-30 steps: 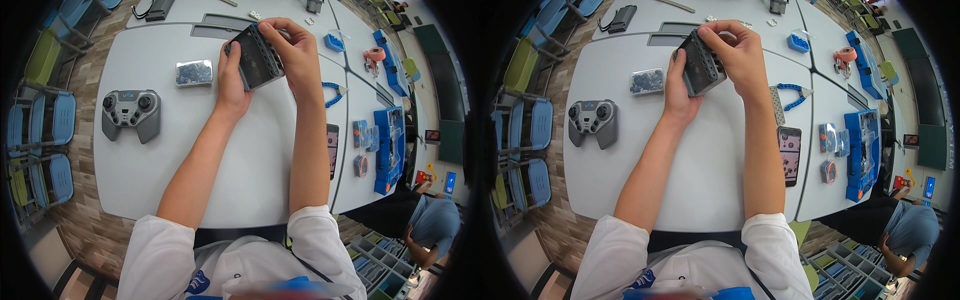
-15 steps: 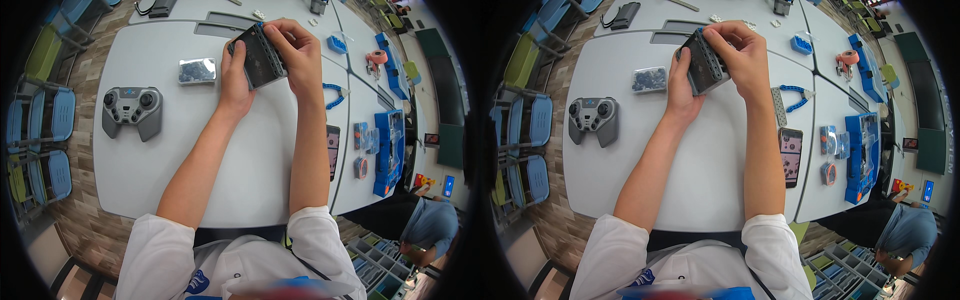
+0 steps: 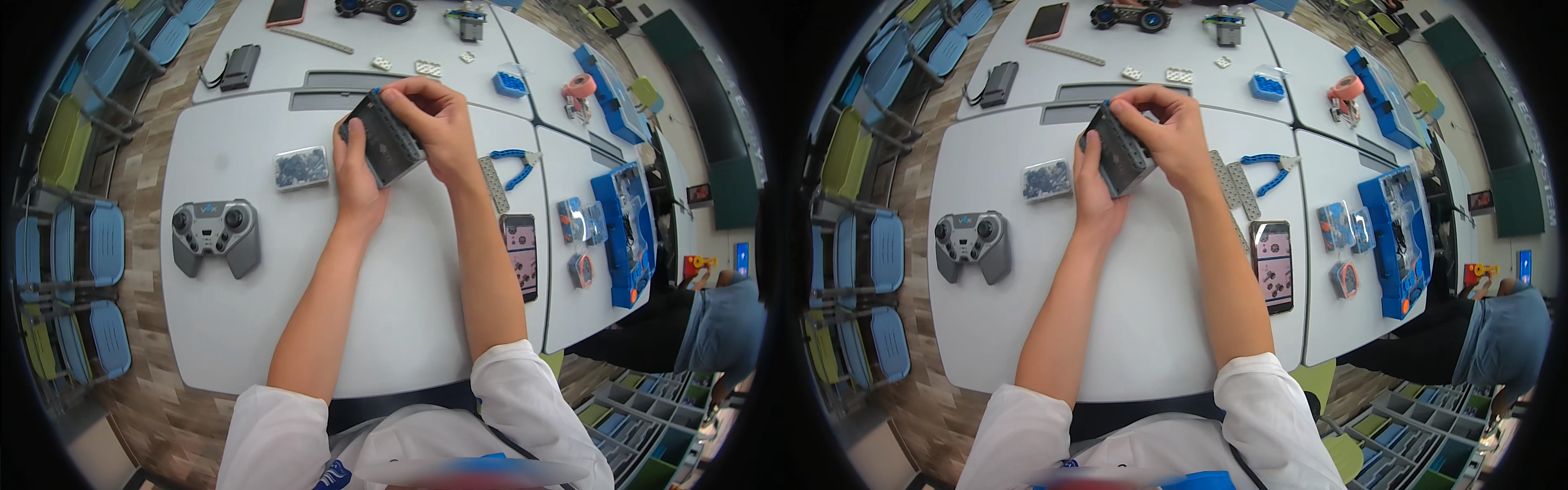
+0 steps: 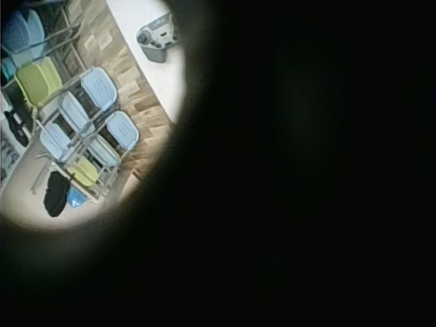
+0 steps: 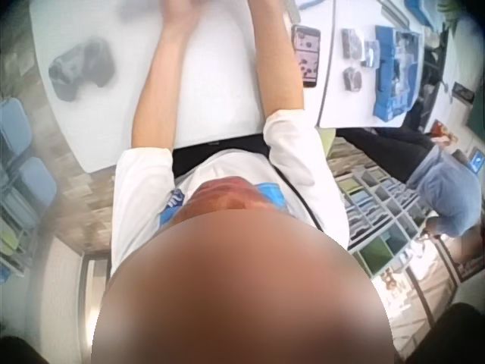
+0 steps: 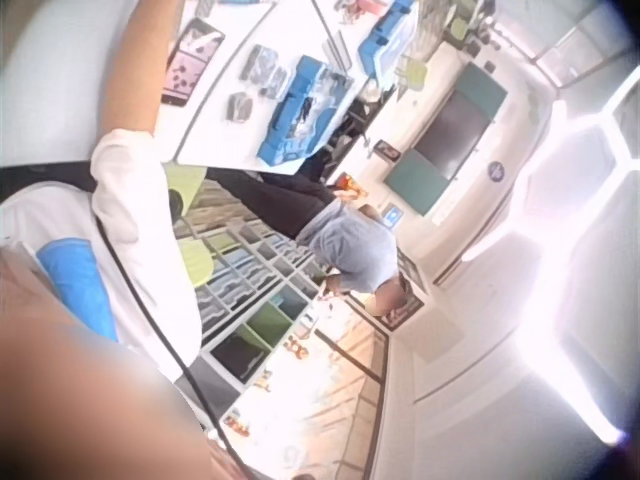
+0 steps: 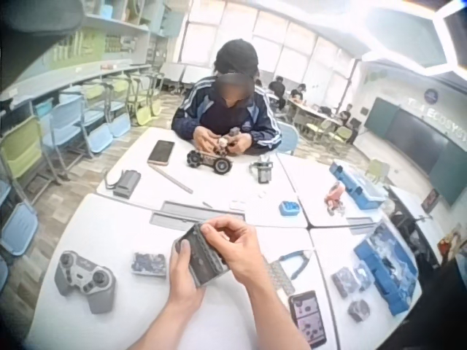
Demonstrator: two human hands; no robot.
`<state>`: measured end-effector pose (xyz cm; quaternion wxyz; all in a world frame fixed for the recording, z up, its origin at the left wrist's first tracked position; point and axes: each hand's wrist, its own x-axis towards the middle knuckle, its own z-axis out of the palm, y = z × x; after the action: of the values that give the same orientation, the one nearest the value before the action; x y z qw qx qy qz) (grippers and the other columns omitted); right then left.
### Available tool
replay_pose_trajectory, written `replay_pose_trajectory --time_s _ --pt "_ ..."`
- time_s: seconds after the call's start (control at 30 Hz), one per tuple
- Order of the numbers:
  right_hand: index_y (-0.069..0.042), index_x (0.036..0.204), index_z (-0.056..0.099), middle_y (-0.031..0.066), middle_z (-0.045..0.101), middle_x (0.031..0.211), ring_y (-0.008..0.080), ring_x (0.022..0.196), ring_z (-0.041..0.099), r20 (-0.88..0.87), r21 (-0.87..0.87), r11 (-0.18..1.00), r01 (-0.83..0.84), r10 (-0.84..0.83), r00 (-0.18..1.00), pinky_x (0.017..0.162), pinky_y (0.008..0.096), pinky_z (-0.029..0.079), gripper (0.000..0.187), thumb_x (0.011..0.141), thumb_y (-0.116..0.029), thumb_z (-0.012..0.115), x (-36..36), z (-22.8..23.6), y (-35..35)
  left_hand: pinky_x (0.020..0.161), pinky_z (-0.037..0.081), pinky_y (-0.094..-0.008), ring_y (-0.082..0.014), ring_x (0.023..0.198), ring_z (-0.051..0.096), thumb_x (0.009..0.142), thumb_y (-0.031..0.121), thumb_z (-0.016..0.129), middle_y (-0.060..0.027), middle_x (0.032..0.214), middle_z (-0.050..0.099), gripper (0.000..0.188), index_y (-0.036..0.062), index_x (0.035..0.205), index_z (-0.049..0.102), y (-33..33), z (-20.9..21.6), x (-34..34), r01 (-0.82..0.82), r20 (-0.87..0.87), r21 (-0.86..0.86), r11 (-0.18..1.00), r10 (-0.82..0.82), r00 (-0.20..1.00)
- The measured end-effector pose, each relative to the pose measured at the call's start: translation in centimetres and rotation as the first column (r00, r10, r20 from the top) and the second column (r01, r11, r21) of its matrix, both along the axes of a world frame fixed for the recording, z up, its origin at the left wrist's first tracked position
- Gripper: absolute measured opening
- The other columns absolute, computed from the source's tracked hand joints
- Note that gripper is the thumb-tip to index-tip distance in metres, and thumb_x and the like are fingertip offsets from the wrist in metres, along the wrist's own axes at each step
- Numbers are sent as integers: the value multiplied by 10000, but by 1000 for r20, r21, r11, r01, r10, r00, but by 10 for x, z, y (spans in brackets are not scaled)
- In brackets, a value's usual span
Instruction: The person assembles a small robot by connecting a gray control unit to a perforated beam and attaching a motor with wheels. They handle multiple small components, aligning and snapping them together on a white table.
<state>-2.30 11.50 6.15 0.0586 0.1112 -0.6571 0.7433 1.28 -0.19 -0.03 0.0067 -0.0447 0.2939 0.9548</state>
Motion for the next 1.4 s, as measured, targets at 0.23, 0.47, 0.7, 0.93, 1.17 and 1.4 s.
replay_pose_trajectory --time_s 0.23,0.47,0.7,0.93,1.17,1.4 --pt "9 1050 791 69 783 967 101 868 708 2 0 1000 -2 2 1000 788 251 577 170 958 -130 827 1 -6 2 985 565 -352 -159 1154 666 1155 375 509 -55 1277 648 354 108 1388 524 -2 1 1 -2 6 -47 999 2 1000" --pt "9 1042 787 69 780 979 110 892 702 33 103 995 2 -6 999 826 264 565 179 946 -137 828 1 6 14 966 576 -343 -154 1143 670 1157 361 507 -60 1263 655 343 104 1384 524 0 1 -2 6 3 -125 992 -6 1000" --pt "-76 869 743 36 754 954 140 988 689 505 -155 983 -101 167 847 894 293 526 165 894 -166 879 4 18 59 882 598 -305 -131 1057 693 1154 351 516 -53 1222 682 342 103 1387 550 6 2 -7 73 -99 -283 956 -105 990" --pt "-54 1159 761 65 747 1106 150 978 716 278 300 931 -209 125 953 907 351 606 340 933 -289 854 -21 18 156 843 613 -300 -117 991 706 1156 340 511 -44 1163 693 315 108 1363 559 11 11 -7 188 -64 -225 956 -207 976" --pt "-86 993 868 158 805 983 270 910 775 -224 837 279 471 -611 759 863 381 603 305 805 -326 877 -101 -15 256 814 617 -292 -105 997 699 1155 334 516 -26 1169 684 289 116 1339 559 10 9 -13 157 90 -190 969 -142 986" --pt "-112 1021 873 142 825 1016 284 938 793 -151 906 250 340 -560 815 905 409 607 308 804 -331 875 -129 -22 246 836 618 -301 -102 1020 691 1157 326 509 -25 1181 680 298 128 1377 546 9 10 -13 185 94 -215 959 -168 981"
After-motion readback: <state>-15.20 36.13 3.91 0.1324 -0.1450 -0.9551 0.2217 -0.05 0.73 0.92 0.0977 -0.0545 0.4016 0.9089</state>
